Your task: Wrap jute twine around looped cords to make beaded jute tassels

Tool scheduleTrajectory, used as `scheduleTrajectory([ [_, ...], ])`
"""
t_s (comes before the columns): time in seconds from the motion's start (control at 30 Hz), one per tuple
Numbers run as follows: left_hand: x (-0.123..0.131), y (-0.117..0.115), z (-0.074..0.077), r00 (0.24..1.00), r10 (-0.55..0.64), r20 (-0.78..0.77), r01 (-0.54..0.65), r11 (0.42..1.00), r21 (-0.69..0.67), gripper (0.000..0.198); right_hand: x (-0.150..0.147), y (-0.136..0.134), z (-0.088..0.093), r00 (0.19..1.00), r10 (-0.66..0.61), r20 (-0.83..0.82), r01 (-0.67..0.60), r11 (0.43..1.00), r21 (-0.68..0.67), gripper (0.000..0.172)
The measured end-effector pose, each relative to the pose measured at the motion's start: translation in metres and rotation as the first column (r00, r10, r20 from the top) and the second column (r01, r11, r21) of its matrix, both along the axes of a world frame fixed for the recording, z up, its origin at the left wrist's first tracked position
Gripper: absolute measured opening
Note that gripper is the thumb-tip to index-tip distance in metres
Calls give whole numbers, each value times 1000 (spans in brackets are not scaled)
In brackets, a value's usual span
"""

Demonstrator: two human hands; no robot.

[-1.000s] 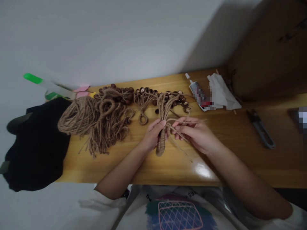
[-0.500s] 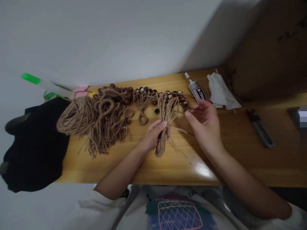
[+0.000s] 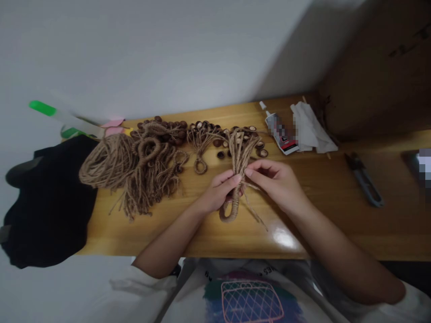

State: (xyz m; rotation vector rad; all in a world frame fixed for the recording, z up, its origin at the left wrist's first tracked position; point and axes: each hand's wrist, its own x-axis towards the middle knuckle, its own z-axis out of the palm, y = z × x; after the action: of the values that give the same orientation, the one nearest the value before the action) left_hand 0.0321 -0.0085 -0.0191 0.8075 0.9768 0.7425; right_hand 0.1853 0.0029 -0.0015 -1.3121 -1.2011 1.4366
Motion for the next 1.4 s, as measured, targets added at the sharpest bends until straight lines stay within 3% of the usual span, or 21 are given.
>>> scheduleTrajectory([
  [0.17,1,1,2,999,-41,5,41,999,-4,45,-3,0,-1,989,-55,-136,38,991,-125,15],
  [0.3,1,1,1,1000,-23,5,23,1000,4,45,-2,0,1,992,-45,-115,44,999,-16,11],
  [0.47,1,1,-1,1000,2,1,-2,1000,9,45,1,0,5,995,76,-63,-71,994,78,5],
  [0.6,1,1,0,1000,8,-15,-8,1000,16,45,2,0,6,987,60,-149,-78,990,-119,9],
  [0.73,-2,-1,2,1000,14,14,-14,999,29,44,6,4,7,946,89,-311,-200,916,-347,16],
  [0.97,-4,-3,4,985,44,168,-38,998,-40,45,12,0,5,807,322,-495,-472,855,-214,19],
  [1.2,-5,-3,4,995,27,94,-29,999,18,47,14,-1,-3,730,366,-577,-613,724,-317,25],
  [1.27,-4,-2,6,997,26,74,-29,999,40,47,13,-2,-2,743,379,-552,-603,738,-304,24],
  [1.4,-3,2,7,997,72,39,-75,992,101,46,8,-5,2,837,310,-451,-456,851,-261,22],
])
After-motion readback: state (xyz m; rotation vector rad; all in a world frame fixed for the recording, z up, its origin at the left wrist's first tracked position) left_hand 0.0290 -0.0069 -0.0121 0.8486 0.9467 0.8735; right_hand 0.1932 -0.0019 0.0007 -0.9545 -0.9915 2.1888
